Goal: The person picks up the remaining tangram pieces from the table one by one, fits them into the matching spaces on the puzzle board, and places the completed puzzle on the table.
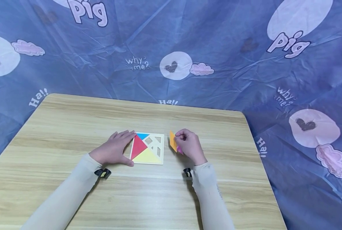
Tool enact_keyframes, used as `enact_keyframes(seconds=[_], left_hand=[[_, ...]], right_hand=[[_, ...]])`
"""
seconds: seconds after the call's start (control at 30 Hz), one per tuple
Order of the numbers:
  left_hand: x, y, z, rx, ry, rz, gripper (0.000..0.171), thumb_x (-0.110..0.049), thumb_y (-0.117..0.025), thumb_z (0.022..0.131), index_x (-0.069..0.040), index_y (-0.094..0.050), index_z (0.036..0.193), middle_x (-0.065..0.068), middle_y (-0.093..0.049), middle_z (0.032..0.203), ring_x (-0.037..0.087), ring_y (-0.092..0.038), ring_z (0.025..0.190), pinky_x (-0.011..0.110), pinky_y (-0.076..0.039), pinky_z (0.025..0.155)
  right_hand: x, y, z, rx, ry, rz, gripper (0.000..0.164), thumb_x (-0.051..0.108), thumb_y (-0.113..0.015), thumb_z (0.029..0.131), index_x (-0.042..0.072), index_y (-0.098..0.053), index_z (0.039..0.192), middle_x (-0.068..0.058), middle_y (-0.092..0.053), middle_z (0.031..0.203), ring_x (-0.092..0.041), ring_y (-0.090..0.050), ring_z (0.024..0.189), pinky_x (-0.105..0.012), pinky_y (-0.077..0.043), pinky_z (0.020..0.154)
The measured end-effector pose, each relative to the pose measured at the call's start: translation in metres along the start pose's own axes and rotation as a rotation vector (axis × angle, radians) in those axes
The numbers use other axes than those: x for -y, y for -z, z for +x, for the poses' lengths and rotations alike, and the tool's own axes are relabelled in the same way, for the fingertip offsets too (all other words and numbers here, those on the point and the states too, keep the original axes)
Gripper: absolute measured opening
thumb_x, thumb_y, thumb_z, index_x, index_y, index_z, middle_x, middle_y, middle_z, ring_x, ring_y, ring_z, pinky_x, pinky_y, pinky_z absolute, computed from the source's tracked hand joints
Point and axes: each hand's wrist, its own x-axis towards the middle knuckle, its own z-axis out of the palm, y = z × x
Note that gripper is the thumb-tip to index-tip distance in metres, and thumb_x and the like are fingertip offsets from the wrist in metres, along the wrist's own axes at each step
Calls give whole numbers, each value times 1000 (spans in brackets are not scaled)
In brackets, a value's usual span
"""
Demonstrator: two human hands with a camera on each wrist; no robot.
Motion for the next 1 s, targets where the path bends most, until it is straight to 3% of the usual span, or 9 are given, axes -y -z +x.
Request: enact_keyframes(seconds=[0.17,0.43,0.77,1.0], left_hand=[[0,0,1,4,0,8,129,-65,-87,69,-8,-24,165,10,-26,170,36,-20,157,64,-10,125],[-2,2,-1,9,-7,8,129,-64,-87,69,-7,-23,165,12,-26,170,37,-20,157,64,-9,125],[-4,3,-2,9,-6,5,128,-63,-88,69,-6,-23,165,12,-26,170,37,-20,157,64,-9,125],[-3,2,-2,8,-5,8,128,-63,-88,70,-7,-23,165,12,-26,170,37,-20,157,65,-9,125]], right_hand=[[2,-5,-2,29,-5,24,5,10,-70,97,4,-69,96,-11,-69,84,-26,-66,67,-27,-53,55],[4,-11,-3,38,20,-41,5,9,-70,95,6,-70,91,-6,-67,81,-17,-61,70,-25,-54,61],[5,-19,-5,39,42,-52,5,11,-72,96,8,-70,92,-4,-66,84,-19,-58,74,-31,-51,70],[7,-24,-5,49,31,-45,4,11,-71,97,8,-70,94,-4,-67,85,-19,-58,75,-30,-50,69]])
